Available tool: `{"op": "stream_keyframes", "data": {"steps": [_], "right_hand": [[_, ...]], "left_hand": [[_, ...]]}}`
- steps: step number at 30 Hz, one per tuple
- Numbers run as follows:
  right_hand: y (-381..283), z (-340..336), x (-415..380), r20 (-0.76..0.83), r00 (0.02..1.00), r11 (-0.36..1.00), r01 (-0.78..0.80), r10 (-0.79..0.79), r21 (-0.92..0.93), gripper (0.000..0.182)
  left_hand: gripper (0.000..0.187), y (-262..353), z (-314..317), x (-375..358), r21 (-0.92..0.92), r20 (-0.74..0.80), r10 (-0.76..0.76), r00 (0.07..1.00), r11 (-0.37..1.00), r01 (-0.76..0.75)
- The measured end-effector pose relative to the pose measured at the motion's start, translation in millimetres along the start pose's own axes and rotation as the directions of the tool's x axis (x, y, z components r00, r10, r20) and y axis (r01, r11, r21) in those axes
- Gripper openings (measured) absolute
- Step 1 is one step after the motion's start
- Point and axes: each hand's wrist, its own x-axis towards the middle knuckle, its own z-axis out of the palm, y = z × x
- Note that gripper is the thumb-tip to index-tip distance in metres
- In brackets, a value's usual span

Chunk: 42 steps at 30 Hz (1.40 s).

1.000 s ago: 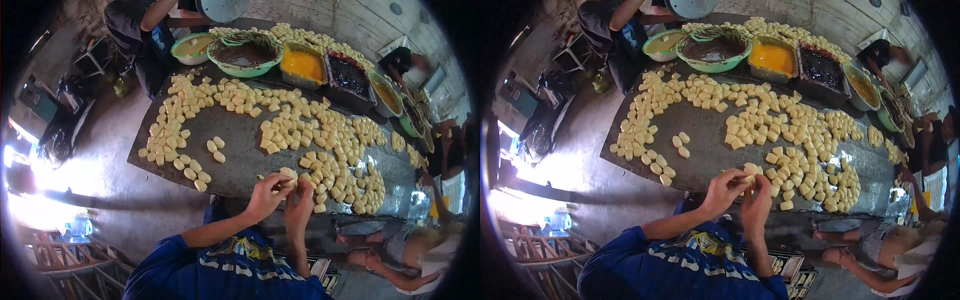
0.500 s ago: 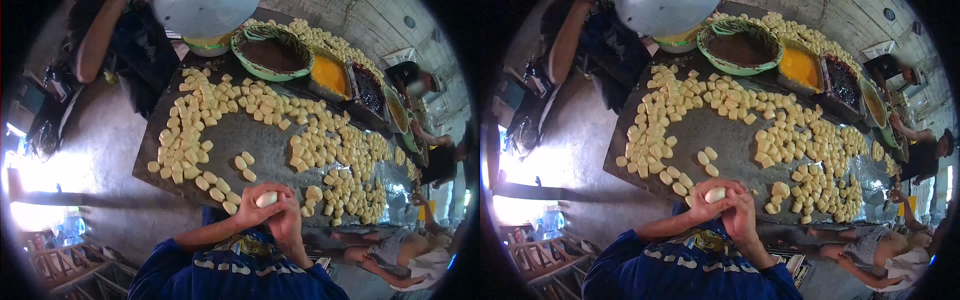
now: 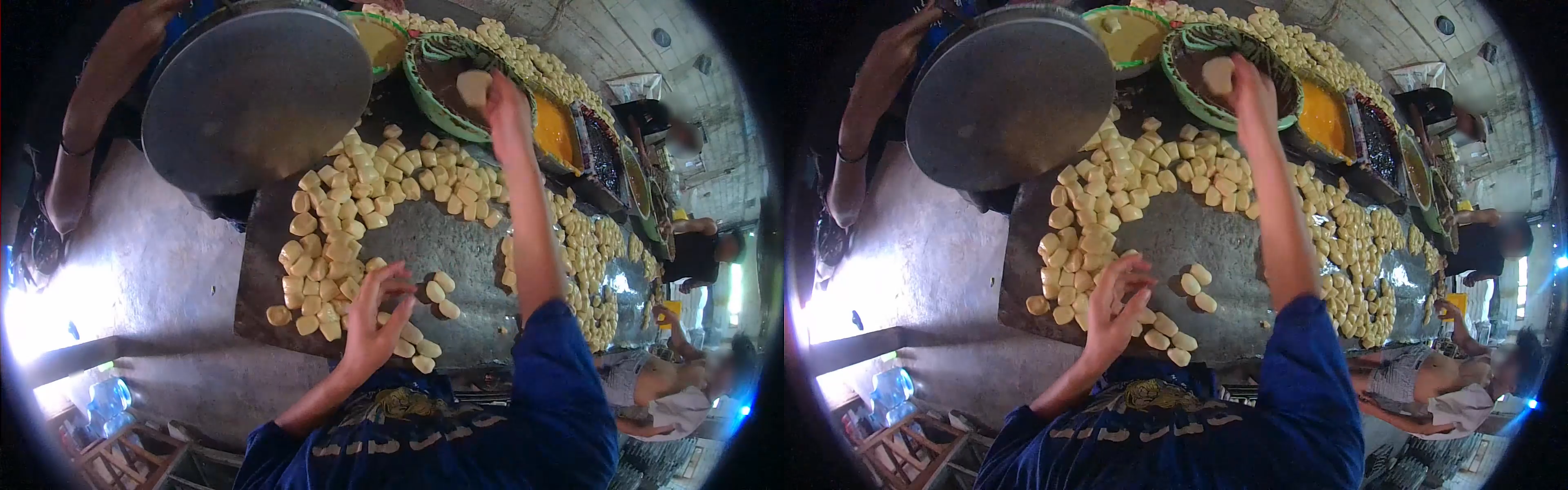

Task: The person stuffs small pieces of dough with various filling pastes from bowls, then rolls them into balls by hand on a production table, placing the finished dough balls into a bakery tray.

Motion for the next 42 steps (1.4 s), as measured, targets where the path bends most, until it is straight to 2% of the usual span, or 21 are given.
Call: {"op": "stream_keyframes", "data": {"steps": [1, 2, 3, 4, 7, 10, 12, 15, 18, 20, 23, 25, 26, 28, 30, 32, 34, 36, 38, 39, 42], "right_hand": [[-13.5, 14.3, 25.2, -0.001, 0.998, 0.806, -0.055, 0.067, -0.589, 0.044], [-2.0, 23.5, 54.9, 0.035, 0.988, 0.496, -0.046, 0.151, -0.867, 0.046], [9.5, 32.7, 84.5, 0.07, 0.97, 0.11, 0.045, 0.234, -0.993, 0.048], [33.0, 33.1, 105.3, 0.116, 0.947, 0.073, 0.098, 0.299, -0.992, 0.048], [80.9, 37.0, 131.0, 0.15, 0.915, 0.49, -0.058, 0.374, -0.87, 0.047], [91.9, 40.1, 135.4, 0.097, 0.897, 0.654, -0.237, 0.432, -0.718, 0.046], [85.5, 36.6, 132.7, 0.101, 0.893, 0.658, -0.242, 0.439, -0.713, 0.045], [102.3, 16.5, 155.9, 0.316, 0.93, 0.522, 0.178, 0.187, -0.834, 0.046], [106.3, 28.0, 135.5, 0.115, 0.985, 0.529, 0.031, 0.127, -0.848, 0.053], [107.2, 18.4, 135.9, 0.363, 0.929, 0.372, 0.361, -0.068, -0.855, 0.056], [72.8, 0.7, 109.6, 0.161, 0.979, 0.766, 0.01, 0.123, -0.643, 0.054], [36.4, -8.4, 74.4, 0.079, 0.956, 0.895, -0.234, 0.283, -0.379, 0.053], [20.5, -12.9, 49.8, 0.161, 0.936, 0.932, -0.269, 0.312, -0.243, 0.053], [-7.7, -23.9, -19.8, 0.33, 0.884, 0.931, -0.363, 0.332, 0.037, 0.053], [-25.5, -39.1, -95.0, 0.489, 0.754, 0.841, -0.536, 0.438, 0.074, 0.051], [-11.2, -61.1, -170.6, 0.597, 0.662, 0.769, -0.629, 0.454, 0.113, 0.051], [-11.8, -64.6, -246.9, 0.621, 0.553, 0.626, -0.77, 0.555, 0.126, 0.045], [-3.7, -75.6, -314.7, 0.454, 0.711, 0.818, -0.571, 0.538, -0.075, 0.035], [9.6, -102.0, -350.7, 0.445, 0.733, 0.858, -0.436, 0.514, -0.273, 0.027], [23.1, -122.5, -359.4, 0.505, 0.68, 0.846, -0.405, 0.532, -0.346, 0.026], [29.1, -181.1, -360.3, 0.632, 0.538, 0.827, -0.423, 0.557, -0.369, 0.028]], "left_hand": [[0.039, -6.2, -13.6, -4.0, 0.105, 0.012, -0.01, 1.0, 0.994, 0.009], [0.036, -9.5, -22.7, -9.1, 0.21, 0.023, -0.023, 0.999, 0.978, 0.017], [0.034, -9.2, -27.8, -14.5, 0.226, 0.024, -0.052, 0.998, 0.973, 0.045], [0.031, -8.9, -32.0, -19.6, 0.243, 0.025, -0.08, 0.996, 0.967, 0.072], [0.026, -9.6, -43.2, -31.9, 0.251, 0.02, -0.141, 0.99, 0.959, 0.131], [0.024, -8.8, -51.3, -37.2, 0.249, 0.005, -0.142, 0.99, 0.959, 0.136], [0.023, -11.6, -55.0, -39.8, 0.224, -0.01, -0.176, 0.984, 0.959, 0.173], [0.024, -6.7, -57.0, -35.6, 0.241, 0.003, -0.19, 0.982, 0.953, 0.184], [0.023, -9.9, -55.8, -32.0, 0.255, 0.01, -0.192, 0.981, 0.949, 0.183], [0.021, -7.2, -53.0, -30.5, 0.26, -0.001, -0.166, 0.986, 0.952, 0.161], [0.02, -9.8, -45.1, -31.1, 0.244, 0.002, -0.155, 0.988, 0.958, 0.149], [0.021, -9.4, -35.9, -29.7, 0.208, 0.036, -0.165, 0.986, 0.966, 0.154], [0.022, -6.4, -29.7, -28.0, 0.18, 0.063, -0.177, 0.982, 0.97, 0.163], [0.025, -6.5, -14.6, -24.1, 0.098, 0.115, -0.207, 0.972, 0.976, 0.196], [0.029, -13.0, 3.6, -21.9, -0.008, 0.158, -0.261, 0.952, 0.964, 0.265], [0.039, -19.0, 35.8, -21.4, -0.265, 0.079, -0.257, 0.963, 0.926, 0.269], [0.043, -32.1, 52.6, -36.4, -0.452, 0.125, -0.345, 0.93, 0.815, 0.363], [0.043, -45.3, 62.8, -58.2, -0.564, 0.165, -0.446, 0.88, 0.689, 0.455], [0.038, -55.0, 69.7, -88.2, -0.349, 0.117, -0.522, 0.845, 0.775, 0.527], [0.031, -53.5, 82.7, -103.2, -0.157, 0.008, -0.537, 0.843, 0.832, 0.532], [0.028, -67.1, 100.5, -139.5, 0.045, -0.049, -0.543, 0.839, 0.837, 0.545]]}}
